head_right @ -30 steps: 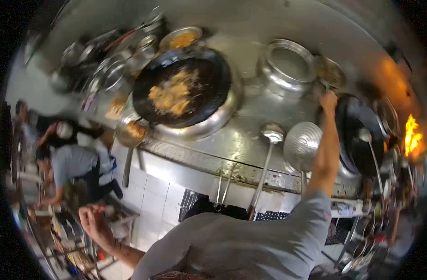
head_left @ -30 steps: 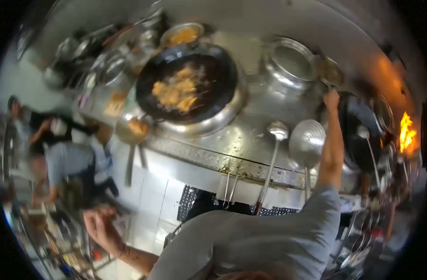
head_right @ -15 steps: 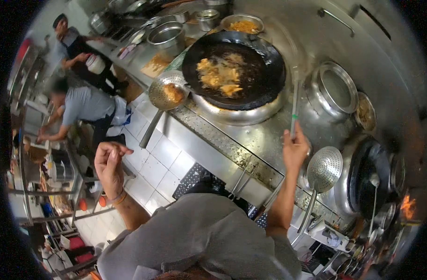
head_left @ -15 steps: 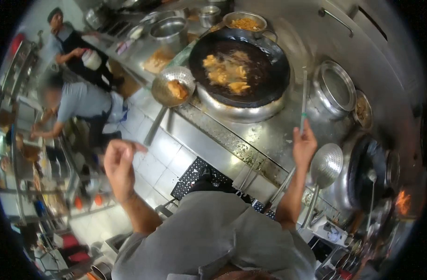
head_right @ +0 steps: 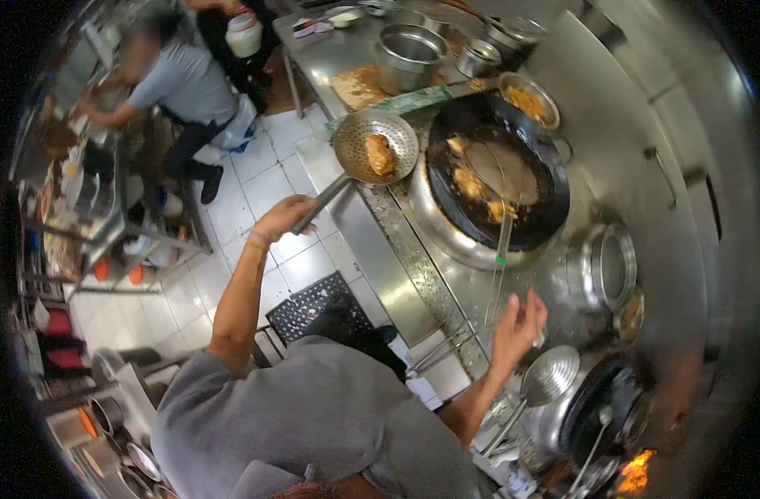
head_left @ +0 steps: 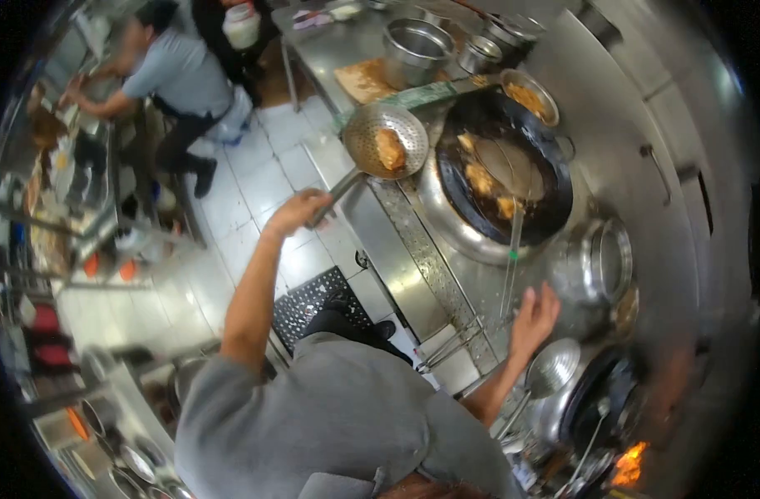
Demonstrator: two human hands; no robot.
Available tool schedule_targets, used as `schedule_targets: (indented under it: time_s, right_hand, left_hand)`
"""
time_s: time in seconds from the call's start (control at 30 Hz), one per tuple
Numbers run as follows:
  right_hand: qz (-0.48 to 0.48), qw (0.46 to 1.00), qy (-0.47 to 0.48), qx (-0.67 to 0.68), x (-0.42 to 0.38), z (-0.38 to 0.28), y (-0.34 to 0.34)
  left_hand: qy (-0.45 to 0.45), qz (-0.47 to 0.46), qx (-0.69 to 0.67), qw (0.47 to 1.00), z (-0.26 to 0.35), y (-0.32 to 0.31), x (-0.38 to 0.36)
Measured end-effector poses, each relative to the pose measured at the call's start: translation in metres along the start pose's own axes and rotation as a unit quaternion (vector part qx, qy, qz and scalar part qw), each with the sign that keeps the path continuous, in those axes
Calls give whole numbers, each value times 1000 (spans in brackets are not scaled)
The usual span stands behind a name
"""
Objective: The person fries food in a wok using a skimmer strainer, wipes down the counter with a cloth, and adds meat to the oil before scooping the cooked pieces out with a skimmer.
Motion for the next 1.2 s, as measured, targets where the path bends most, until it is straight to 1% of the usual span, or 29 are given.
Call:
schedule_targets:
  time_s: [0.03, 0.07, 0.1, 0.13, 0.17, 0.2, 0.23, 0.27, 0.3, 0.33, 0.37, 0.4, 0.43, 0.5, 0.6, 0.7, 0.77, 0.83, 0.9, 1.03, 1.13, 1.2]
  right_hand:
    - [1, 1000, 24, 9, -5, 0, 9]
    - [1, 999, 46, 21, -10, 1, 17]
    - [-12, 999, -6, 44, -15, 1, 21]
    - [-26, 996, -59, 66, -20, -1, 25]
    - [-49, 995, -51, 73, -21, -2, 26]
    - [-52, 994, -63, 72, -21, 2, 26]
    - [-59, 993, -75, 75, -22, 7, 25]
    - [-76, 992, -64, 75, -20, 12, 23]
    - [-105, 990, -54, 80, -17, 13, 15]
    - [-112, 991, -40, 67, -17, 1, 8]
    - [-120, 991, -24, 57, -17, -12, -1]
    - [-149, 986, 0, 76, -15, -10, -7]
    - [-168, 981, 22, 93, -13, -6, -12]
    - [-227, 966, 21, 123, -17, -4, -24]
    - [-290, 945, 28, 152, -23, 6, -41]
    - [-350, 921, 55, 159, -31, -5, -57]
    - [-380, 907, 67, 171, -40, -12, -70]
    - [-392, 899, 70, 183, -41, -12, -79]
    - [-422, 878, 97, 203, -47, -18, -86]
    - [-446, 862, 118, 209, -60, -25, -98]
    - [-454, 856, 135, 205, -81, -33, -94]
    - [-457, 855, 144, 200, -100, -36, -85]
  left_hand:
    - [16, -95, -83, 992, 10, -22, -6]
    - [32, -120, -106, 987, 14, -36, -7]
    - [51, -144, -129, 980, 16, -50, -10]
    - [87, -180, -196, 960, 3, -68, 2]
    - [117, -213, -261, 934, -15, -88, 18]
    - [117, -248, -405, 872, -14, -109, 23]
    - [90, -260, -427, 862, -13, -122, 25]
    - [51, -177, -365, 913, -2, -123, 14]
    - [17, -124, -326, 937, -11, -132, 18]
    - [31, -115, -269, 956, 10, -125, -26]
    - [-113, -147, -265, 946, -12, -137, -14]
    - [-37, -104, -329, 938, -3, -128, -64]
    - [-35, -101, -351, 930, -14, -133, -82]
    - [-9, -124, -447, 886, -28, -149, -133]
    - [-16, -71, -473, 878, -51, -161, -210]
    - [-41, 6, -498, 866, -77, -171, -282]
    - [-31, 46, -522, 851, -105, -181, -319]
    - [-42, 100, -532, 840, -114, -184, -362]
    - [-53, 140, -545, 825, -123, -189, -404]
    - [-116, 218, -613, 750, -142, -192, -470]
    - [-184, 248, -625, 717, -153, -192, -522]
    - [-201, 287, -621, 701, -163, -194, -559]
Point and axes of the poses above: each hand's wrist, its own x-axis towards the middle knuckle, its own y-axis out of the back of the hand, z = x × y, the point moved 6 cm from there along x, towards the middle knuckle, and after that the axes turned 9 degrees about x, right-handed, at the moved point
